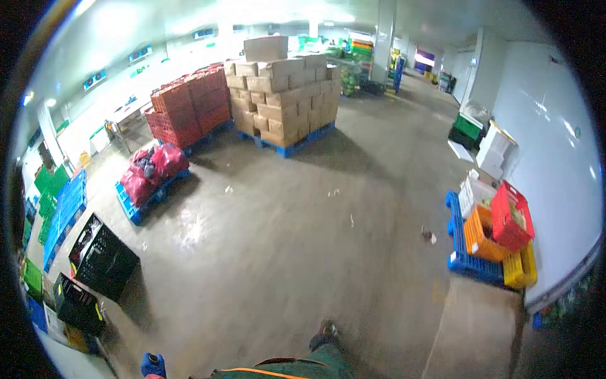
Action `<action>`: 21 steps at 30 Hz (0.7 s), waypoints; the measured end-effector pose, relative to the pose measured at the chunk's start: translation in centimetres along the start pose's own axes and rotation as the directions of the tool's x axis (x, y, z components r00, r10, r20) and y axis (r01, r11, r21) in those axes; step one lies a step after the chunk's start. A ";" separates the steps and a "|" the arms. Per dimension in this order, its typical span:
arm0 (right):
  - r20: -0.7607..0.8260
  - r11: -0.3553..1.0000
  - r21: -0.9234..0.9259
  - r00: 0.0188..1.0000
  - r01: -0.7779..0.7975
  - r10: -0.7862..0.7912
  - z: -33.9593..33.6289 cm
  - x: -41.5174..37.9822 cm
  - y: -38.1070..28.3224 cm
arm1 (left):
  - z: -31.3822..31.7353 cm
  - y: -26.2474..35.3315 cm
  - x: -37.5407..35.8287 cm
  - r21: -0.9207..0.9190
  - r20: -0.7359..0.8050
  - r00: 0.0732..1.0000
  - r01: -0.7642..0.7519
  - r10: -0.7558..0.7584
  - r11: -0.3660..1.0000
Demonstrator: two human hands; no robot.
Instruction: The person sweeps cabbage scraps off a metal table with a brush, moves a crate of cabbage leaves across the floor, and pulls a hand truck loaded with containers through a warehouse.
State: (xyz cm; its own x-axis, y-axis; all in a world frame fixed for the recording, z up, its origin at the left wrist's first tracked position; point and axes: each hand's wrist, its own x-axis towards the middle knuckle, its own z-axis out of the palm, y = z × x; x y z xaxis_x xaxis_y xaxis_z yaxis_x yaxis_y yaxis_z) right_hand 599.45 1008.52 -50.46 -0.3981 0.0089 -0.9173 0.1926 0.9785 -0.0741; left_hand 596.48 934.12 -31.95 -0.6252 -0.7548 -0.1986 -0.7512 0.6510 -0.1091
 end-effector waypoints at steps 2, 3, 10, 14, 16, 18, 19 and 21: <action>0.006 0.995 -0.086 0.999 0.041 -0.040 -9.1 4.7 2.3 | -1.6 7.1 2.7 -0.020 -0.022 1.000 -0.015 0.015 1.000; 0.009 0.985 -0.157 0.997 0.077 -0.077 -14.5 7.3 3.3 | -3.7 11.4 3.4 -0.033 0.045 0.999 -0.008 0.010 0.999; -0.385 0.920 -0.308 0.852 0.243 -0.354 -60.3 15.8 -3.9 | -5.7 34.0 10.6 -0.078 -0.101 0.993 -0.073 0.065 0.994; -0.464 0.886 0.381 0.883 0.265 -0.065 -79.1 19.3 -8.3 | -6.9 46.7 16.6 -0.134 -0.236 0.968 -0.123 0.089 0.983; -0.525 0.945 -0.078 0.793 0.316 -0.309 -83.5 26.3 -6.2 | -12.1 56.1 18.6 -0.325 -0.505 0.863 -0.188 -0.002 0.927; -0.325 0.863 -0.412 0.837 0.293 -0.440 -87.2 29.2 -4.9 | -14.2 62.1 22.6 -0.370 -0.458 0.889 -0.193 0.003 0.909; -0.141 0.810 -0.507 0.898 0.296 -0.416 -89.2 28.9 -4.7 | -14.8 64.8 24.2 -0.392 -0.434 0.901 -0.194 0.005 0.899; -0.157 0.826 -0.440 0.875 0.353 -0.458 -89.4 34.5 1.0 | -16.1 70.3 26.9 -0.410 -0.400 0.916 -0.167 -0.012 0.896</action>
State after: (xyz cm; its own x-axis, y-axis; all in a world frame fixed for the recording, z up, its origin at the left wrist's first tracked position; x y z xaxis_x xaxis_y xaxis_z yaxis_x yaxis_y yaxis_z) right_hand 505.73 1028.26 -47.17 -0.5774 -0.4078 -0.7073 -0.3758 0.9018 -0.2131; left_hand 523.44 958.25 -29.26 -0.6484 -0.7321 0.2090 -0.6557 0.6765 0.3352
